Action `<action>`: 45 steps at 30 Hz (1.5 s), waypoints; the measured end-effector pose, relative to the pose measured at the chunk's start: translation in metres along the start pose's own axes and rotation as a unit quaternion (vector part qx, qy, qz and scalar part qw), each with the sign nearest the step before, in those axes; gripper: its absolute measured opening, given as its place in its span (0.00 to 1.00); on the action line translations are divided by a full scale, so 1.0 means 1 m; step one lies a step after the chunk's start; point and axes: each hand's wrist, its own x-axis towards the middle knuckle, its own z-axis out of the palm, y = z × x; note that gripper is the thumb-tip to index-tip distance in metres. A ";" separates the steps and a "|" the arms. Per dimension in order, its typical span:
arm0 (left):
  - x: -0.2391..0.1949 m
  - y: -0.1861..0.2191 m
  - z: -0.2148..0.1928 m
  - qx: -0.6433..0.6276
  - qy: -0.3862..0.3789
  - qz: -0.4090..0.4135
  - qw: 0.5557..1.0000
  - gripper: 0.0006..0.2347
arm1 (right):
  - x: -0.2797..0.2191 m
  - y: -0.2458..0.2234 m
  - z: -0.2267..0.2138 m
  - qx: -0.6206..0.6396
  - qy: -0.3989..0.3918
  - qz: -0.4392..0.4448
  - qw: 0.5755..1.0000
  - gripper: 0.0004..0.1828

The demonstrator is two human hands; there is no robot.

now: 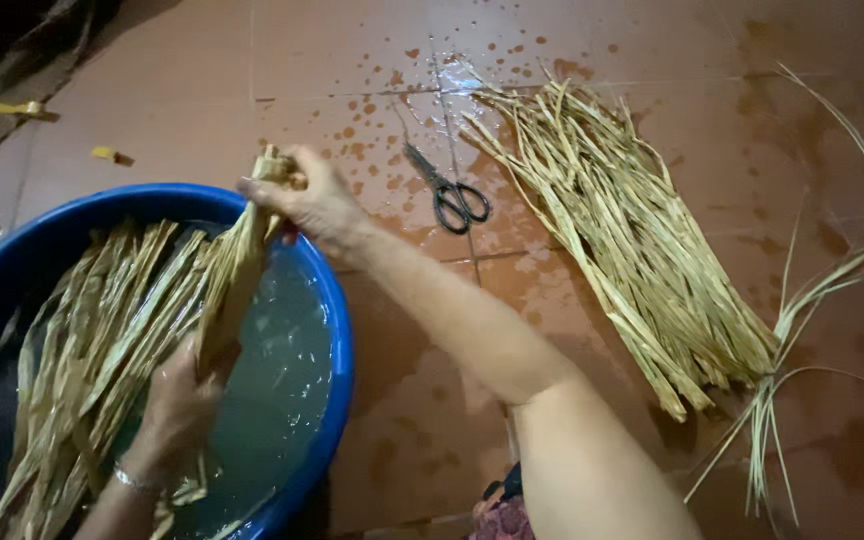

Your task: The person sits on the floor and repeatedly dips long, dried plant stalks into a blue basin of water. They pull the stalks apart by hand to separate the fibers and place the processed pieces onto a pile on the floor. A pair of scissors is visible nearby but is not used during the clip.

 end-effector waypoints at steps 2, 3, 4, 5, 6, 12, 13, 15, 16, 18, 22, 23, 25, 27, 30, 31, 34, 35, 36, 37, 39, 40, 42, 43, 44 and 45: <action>-0.002 -0.002 0.000 0.011 0.013 -0.037 0.999 0.12 | -0.005 -0.011 -0.025 -0.280 0.103 -0.199 0.934 0.51; 0.000 0.000 -0.004 0.018 0.022 -0.052 0.998 0.13 | -0.007 -0.021 -0.028 -0.405 0.152 -0.296 0.851 0.59; -0.003 0.004 -0.008 0.043 0.000 -0.072 0.997 0.10 | -0.012 -0.028 -0.020 -0.479 0.078 -0.281 0.828 0.60; -0.005 0.009 -0.008 0.066 -0.021 -0.089 0.994 0.08 | -0.021 -0.033 -0.010 -0.550 0.004 -0.264 0.792 0.62; -0.006 0.015 -0.007 0.088 -0.042 -0.106 0.990 0.07 | -0.033 -0.034 0.001 -0.615 -0.069 -0.244 0.747 0.64; -0.014 0.038 0.004 0.141 -0.045 0.048 0.988 0.14 | -0.082 0.032 0.039 -0.587 -0.139 -0.505 0.618 0.39; -0.018 0.036 0.004 0.121 -0.028 0.070 0.990 0.13 | -0.073 0.046 0.036 -0.572 -0.158 -0.501 0.630 0.32; -0.020 0.035 0.001 0.082 0.009 0.112 0.990 0.11 | -0.060 0.070 0.033 -0.566 -0.209 -0.467 0.646 0.14; -0.020 0.036 0.002 0.098 0.004 0.099 0.990 0.11 | -0.056 0.077 0.027 -0.575 -0.241 -0.436 0.649 0.04; -0.014 0.038 0.002 0.128 -0.003 0.075 0.989 0.13 | -0.045 0.081 0.022 -0.606 -0.228 -0.468 0.601 0.04; -0.003 0.028 0.011 0.208 0.053 0.107 0.971 0.14 | -0.036 0.063 -0.016 -0.613 -0.197 -0.454 0.616 0.09; -0.001 0.027 0.019 0.208 0.049 0.109 0.971 0.13 | -0.038 0.060 -0.021 -0.602 -0.201 -0.461 0.621 0.08; -0.003 0.015 0.023 0.186 0.062 0.131 0.972 0.13 | -0.039 0.052 -0.030 -0.595 -0.205 -0.464 0.624 0.06; 0.001 0.006 0.025 0.141 0.104 0.175 0.969 0.14 | -0.037 0.041 -0.044 -0.625 -0.193 -0.451 0.607 0.06; 0.009 -0.010 0.034 0.159 0.046 0.144 0.976 0.12 | -0.035 0.030 -0.062 -0.672 -0.165 -0.436 0.575 0.06; 0.009 -0.018 0.040 0.139 0.067 0.166 0.974 0.11 | -0.032 0.030 -0.065 -0.671 -0.161 -0.438 0.575 0.07; 0.022 -0.043 0.045 0.116 0.122 0.207 0.964 0.09 | -0.017 0.022 -0.085 -0.669 -0.139 -0.449 0.576 0.05; 0.020 -0.057 0.048 0.129 0.122 0.195 0.965 0.09 | -0.016 0.023 -0.094 -0.667 -0.134 -0.449 0.580 0.05; 0.020 -0.071 0.050 0.142 0.122 0.183 0.965 0.08 | -0.011 0.022 -0.105 -0.691 -0.136 -0.421 0.571 0.05; 0.020 -0.085 0.052 0.139 0.114 0.171 0.969 0.07 | -0.006 0.020 -0.114 -0.714 -0.139 -0.392 0.563 0.06; 0.024 -0.107 0.054 0.133 0.098 0.149 0.975 0.06 | -0.003 0.016 -0.131 -0.738 -0.119 -0.373 0.550 0.04; 0.026 -0.113 0.055 0.149 0.092 0.138 0.975 0.06 | -0.005 0.010 -0.141 -0.740 -0.096 -0.383 0.545 0.04; 0.026 -0.121 0.054 0.183 0.076 0.116 0.973 0.06 | -0.009 0.003 -0.154 -0.733 -0.069 -0.411 0.538 0.07; 0.023 -0.123 0.055 0.176 0.076 0.122 0.974 0.06 | -0.011 0.003 -0.157 -0.723 -0.068 -0.429 0.537 0.10; 0.021 -0.124 0.055 0.169 0.076 0.128 0.974 0.06 | -0.013 0.003 -0.160 -0.713 -0.067 -0.446 0.537 0.15; 0.023 -0.124 0.051 0.163 0.081 0.136 0.974 0.06 | -0.009 -0.001 -0.164 -0.735 -0.058 -0.426 0.525 0.08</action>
